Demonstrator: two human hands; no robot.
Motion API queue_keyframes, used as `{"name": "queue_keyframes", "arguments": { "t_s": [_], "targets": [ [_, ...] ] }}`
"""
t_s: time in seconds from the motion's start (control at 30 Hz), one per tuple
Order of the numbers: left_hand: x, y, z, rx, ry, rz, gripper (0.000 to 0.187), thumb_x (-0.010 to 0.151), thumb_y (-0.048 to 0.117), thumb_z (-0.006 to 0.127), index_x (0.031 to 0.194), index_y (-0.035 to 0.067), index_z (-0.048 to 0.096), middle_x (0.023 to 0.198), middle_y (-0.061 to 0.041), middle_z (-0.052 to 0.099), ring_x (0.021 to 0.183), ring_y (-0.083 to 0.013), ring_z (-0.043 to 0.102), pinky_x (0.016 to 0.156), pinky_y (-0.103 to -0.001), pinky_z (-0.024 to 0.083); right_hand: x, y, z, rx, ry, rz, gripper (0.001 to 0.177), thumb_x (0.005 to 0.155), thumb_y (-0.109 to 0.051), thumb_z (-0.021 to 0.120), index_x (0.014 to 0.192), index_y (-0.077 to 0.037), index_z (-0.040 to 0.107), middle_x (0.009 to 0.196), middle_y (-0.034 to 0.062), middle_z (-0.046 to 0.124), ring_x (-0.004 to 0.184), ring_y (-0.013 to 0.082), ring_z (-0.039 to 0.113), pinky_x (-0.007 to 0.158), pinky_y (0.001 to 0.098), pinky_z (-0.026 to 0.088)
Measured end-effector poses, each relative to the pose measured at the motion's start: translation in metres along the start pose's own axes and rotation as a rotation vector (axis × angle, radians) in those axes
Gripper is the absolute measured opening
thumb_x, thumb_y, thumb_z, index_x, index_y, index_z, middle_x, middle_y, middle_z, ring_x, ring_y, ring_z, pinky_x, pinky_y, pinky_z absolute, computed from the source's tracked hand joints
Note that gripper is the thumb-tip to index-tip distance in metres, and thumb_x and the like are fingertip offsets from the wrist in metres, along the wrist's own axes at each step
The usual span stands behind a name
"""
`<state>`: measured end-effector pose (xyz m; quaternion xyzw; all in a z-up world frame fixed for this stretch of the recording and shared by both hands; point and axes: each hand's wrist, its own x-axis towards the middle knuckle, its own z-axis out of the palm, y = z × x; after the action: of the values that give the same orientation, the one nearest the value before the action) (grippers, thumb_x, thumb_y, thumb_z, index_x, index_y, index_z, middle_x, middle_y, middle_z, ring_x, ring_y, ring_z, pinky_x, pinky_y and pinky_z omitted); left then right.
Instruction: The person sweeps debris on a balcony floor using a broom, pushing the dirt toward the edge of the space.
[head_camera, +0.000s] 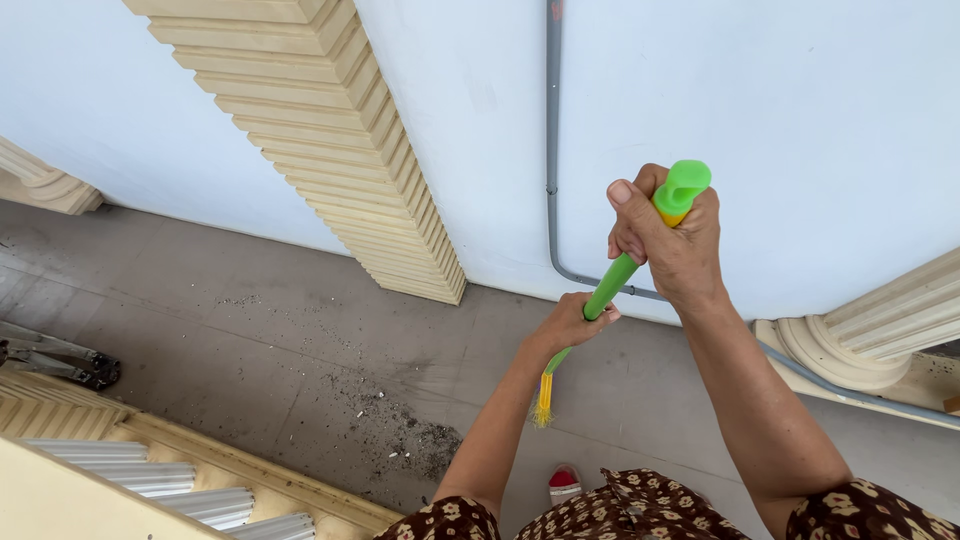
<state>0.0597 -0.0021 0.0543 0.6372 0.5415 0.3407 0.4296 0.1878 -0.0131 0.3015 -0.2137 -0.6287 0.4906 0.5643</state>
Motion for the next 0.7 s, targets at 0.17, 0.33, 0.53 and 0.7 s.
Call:
{"name": "queue_keyframes", "arguments": {
  "t_s": [0.17,0.33,0.53,0.7],
  "targets": [
    [0.009,-0.036,-0.007,-0.049,-0.031,-0.03,0.025,0.087,0.031,0.074,0.092,0.006,0.073,0.072,-0.001,0.067,0.067,-0.0135,0.061,0.067,-0.035,0.053,0.0,0.027,0.011,-0.005,-0.068,0.062,0.038,0.101,-0.019,0.068,0.067,-0.015,0.052,0.051,-0.0035,0.045,0.043,0.005,0.046,0.047,0.027,0.053],
    [0.013,-0.11,-0.041,0.136,0.071,-0.078,0.029,0.091,0.03,0.077,0.088,0.002,0.067,0.072,-0.009,0.062,0.068,-0.0205,0.051,0.067,-0.039,0.051,-0.011,0.084,0.004,0.097,-0.126,0.057,0.037,0.101,-0.017,0.068,0.067,-0.015,0.052,0.052,-0.003,0.046,0.047,0.0068,0.048,0.055,0.029,0.055],
    [-0.003,-0.22,-0.057,0.3,0.467,-0.217,0.019,0.075,0.019,0.086,0.083,0.008,0.074,0.083,-0.016,0.073,0.08,-0.0372,0.07,0.073,-0.046,0.054,-0.07,0.164,0.012,0.225,-0.026,0.189,0.03,0.103,-0.019,0.065,0.076,-0.015,0.052,0.064,-0.0011,0.051,0.063,0.011,0.051,0.092,0.0375,0.056],
    [-0.033,-0.215,-0.063,0.487,0.692,-0.1,0.009,0.074,-0.001,0.077,0.076,0.007,0.076,0.079,-0.011,0.077,0.08,-0.0363,0.071,0.086,-0.07,0.039,-0.098,0.173,0.011,0.2,-0.08,0.283,0.028,0.101,-0.021,0.064,0.075,-0.013,0.055,0.069,0.001,0.057,0.076,0.0152,0.063,0.092,0.0392,0.054]
  ]
}}
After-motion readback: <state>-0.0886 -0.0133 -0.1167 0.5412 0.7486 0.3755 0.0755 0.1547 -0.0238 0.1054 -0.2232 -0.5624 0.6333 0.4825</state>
